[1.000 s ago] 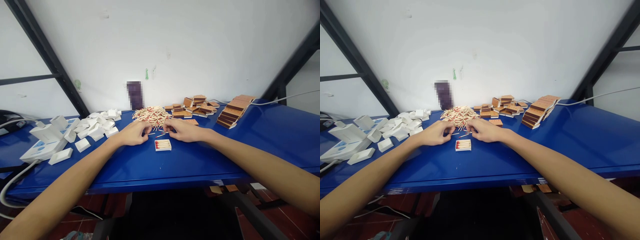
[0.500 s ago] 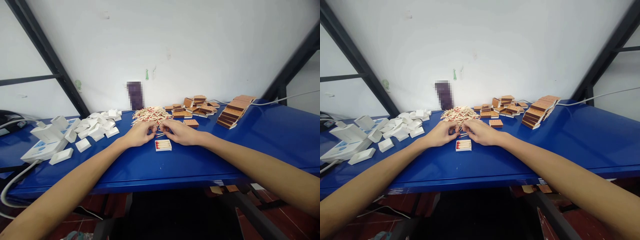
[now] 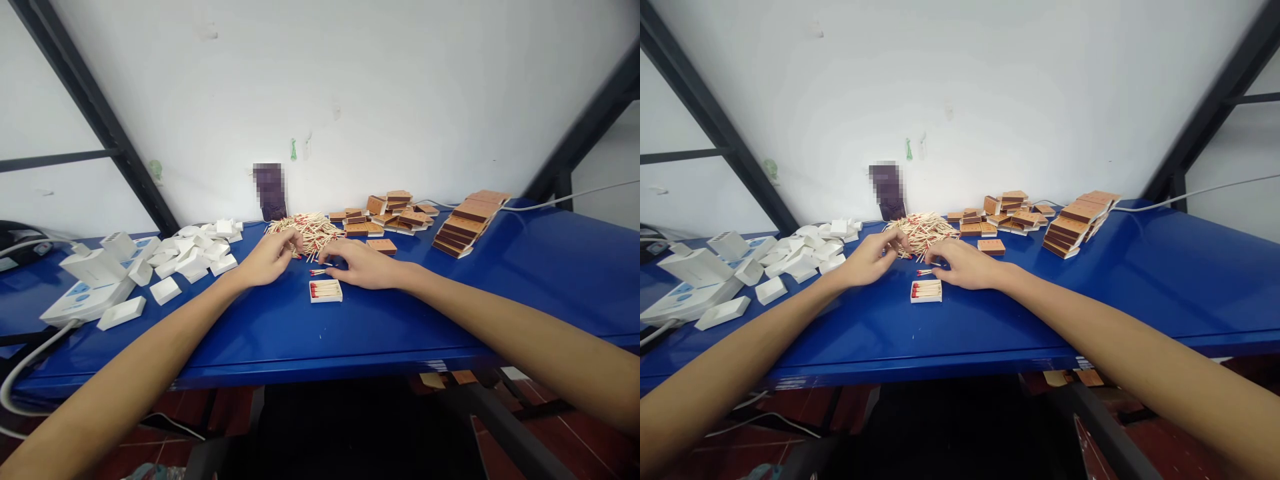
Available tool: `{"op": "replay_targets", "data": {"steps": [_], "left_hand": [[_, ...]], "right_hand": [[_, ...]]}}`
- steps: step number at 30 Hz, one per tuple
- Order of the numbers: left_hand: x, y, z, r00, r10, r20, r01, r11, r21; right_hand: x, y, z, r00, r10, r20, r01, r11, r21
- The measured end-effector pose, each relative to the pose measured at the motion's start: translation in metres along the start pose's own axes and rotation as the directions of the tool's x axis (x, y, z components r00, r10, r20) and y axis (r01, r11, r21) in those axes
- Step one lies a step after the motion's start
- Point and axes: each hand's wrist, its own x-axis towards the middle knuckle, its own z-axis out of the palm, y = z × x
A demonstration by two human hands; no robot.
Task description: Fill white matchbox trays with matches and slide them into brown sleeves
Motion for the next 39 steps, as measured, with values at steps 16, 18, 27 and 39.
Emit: {"op": "replay_targets", "data": {"steps": [16, 18, 27, 39], "left_hand": [[-0.003, -0.021, -0.007, 0.983, 0.026, 0.184, -0.100, 0.906, 0.411], [-0.003, -0.021, -0.006, 0.980, 0.018, 0.197, -0.104, 0.893, 0.438], [0.000, -0.021, -0.005, 0.972, 0.081, 0.221, -0.180, 0.860, 0.477], [0.008, -0.015, -0.004, 0.936, 0.061, 0.346, -0.233, 0.844, 0.483]], "right_hand": [[0.002, -0.001, 0.002, 0.999, 0.002, -0.044, 0.002, 0.995, 0.098], [0.002, -0.002, 0.002, 0.999, 0.014, -0.040, -0.010, 0.995, 0.099], [0.001, -0.006, -0.001, 0.999, 0.037, -0.023, -0.035, 0.994, 0.106], [0.002, -0.008, -0.001, 0.999, 0.027, -0.024, -0.024, 0.991, 0.128]]}}
